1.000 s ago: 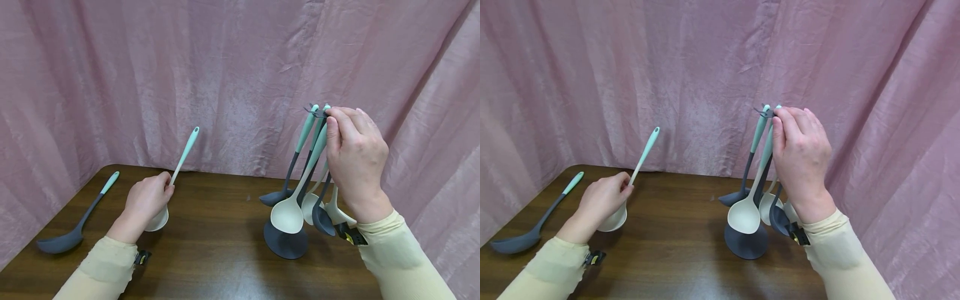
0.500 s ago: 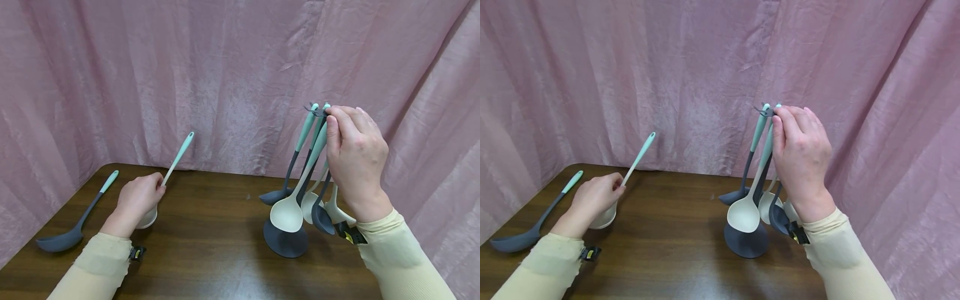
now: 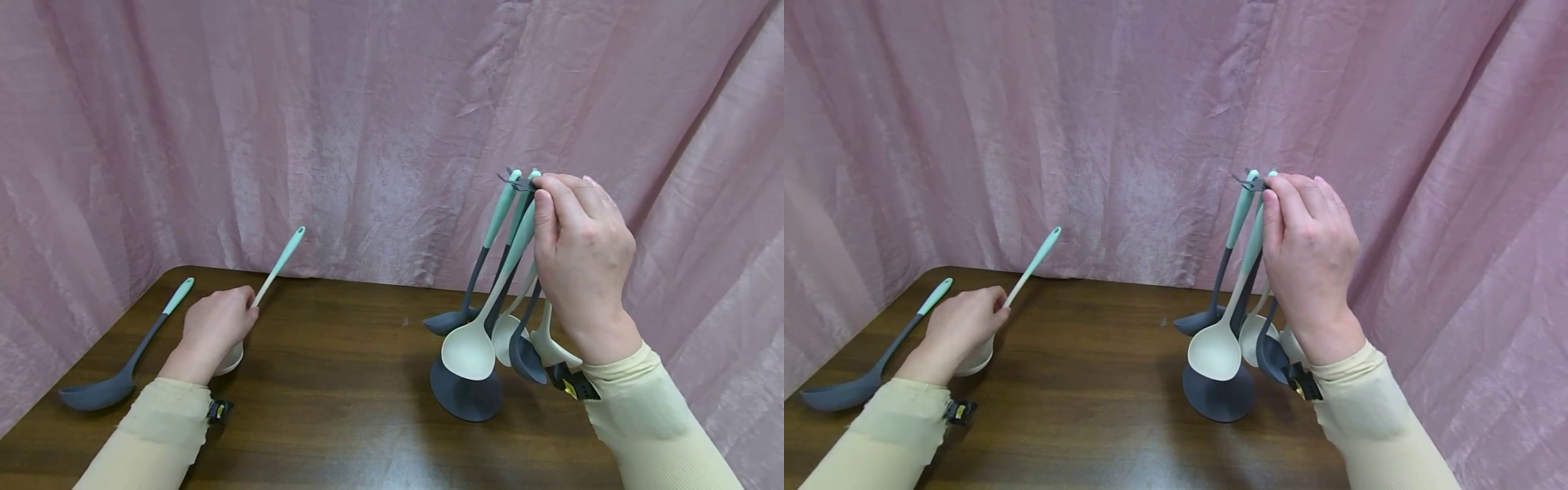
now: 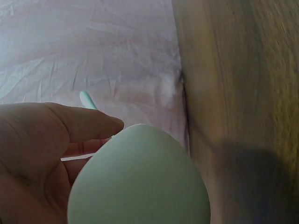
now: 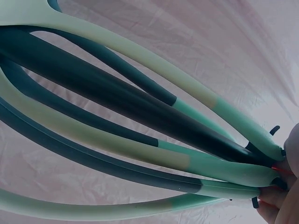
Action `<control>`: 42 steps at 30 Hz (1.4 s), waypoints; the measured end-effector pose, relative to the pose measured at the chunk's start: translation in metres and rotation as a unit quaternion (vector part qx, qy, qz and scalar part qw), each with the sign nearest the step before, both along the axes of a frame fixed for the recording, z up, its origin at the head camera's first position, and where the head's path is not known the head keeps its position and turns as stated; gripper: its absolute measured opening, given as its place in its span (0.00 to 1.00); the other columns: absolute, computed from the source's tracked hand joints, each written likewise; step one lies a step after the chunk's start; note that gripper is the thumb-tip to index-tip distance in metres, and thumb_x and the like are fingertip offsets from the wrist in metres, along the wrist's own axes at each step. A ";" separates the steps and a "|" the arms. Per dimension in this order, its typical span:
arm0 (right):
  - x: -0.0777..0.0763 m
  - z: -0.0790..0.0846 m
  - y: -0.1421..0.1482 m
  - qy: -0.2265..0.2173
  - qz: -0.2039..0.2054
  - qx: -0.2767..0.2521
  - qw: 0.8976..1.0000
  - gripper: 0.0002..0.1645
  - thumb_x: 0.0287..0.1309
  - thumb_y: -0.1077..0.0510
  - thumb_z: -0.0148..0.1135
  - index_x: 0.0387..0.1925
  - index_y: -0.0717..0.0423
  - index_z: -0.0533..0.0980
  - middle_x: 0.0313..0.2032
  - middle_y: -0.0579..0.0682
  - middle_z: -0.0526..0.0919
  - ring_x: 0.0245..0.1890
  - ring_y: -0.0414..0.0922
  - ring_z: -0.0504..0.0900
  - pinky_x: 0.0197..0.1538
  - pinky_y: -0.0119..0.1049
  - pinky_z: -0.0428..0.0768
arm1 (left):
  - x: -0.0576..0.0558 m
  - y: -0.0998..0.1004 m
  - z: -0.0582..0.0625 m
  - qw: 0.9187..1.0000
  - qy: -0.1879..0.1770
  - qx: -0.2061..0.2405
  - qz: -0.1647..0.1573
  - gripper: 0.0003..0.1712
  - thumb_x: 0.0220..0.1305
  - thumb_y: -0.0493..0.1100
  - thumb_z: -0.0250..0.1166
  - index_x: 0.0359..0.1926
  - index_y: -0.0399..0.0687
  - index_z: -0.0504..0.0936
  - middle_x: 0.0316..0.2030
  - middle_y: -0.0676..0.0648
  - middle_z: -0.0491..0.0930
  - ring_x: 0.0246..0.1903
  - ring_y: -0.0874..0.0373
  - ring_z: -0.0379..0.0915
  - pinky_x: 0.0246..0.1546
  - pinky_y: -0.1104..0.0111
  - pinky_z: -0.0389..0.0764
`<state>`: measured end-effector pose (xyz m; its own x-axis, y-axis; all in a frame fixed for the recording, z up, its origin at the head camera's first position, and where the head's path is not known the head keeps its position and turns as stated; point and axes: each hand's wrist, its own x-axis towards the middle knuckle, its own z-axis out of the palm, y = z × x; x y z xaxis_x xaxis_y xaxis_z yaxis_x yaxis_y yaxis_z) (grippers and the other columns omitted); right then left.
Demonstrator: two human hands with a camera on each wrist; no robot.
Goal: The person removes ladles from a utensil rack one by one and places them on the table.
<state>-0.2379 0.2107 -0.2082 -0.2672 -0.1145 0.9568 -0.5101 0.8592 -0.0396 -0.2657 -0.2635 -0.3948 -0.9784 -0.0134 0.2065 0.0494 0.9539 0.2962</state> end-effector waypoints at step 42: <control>-0.002 0.000 -0.002 0.009 0.004 -0.009 1.000 0.21 0.86 0.50 0.55 0.57 0.58 0.89 0.54 0.57 0.91 0.57 0.61 0.87 0.76 0.44 0.72 | -0.005 -0.041 -0.018 0.994 -0.096 -0.001 0.049 0.07 0.71 0.39 0.65 0.38 0.38 0.83 0.30 0.38 0.83 0.29 0.37 0.79 0.27 0.45 0.78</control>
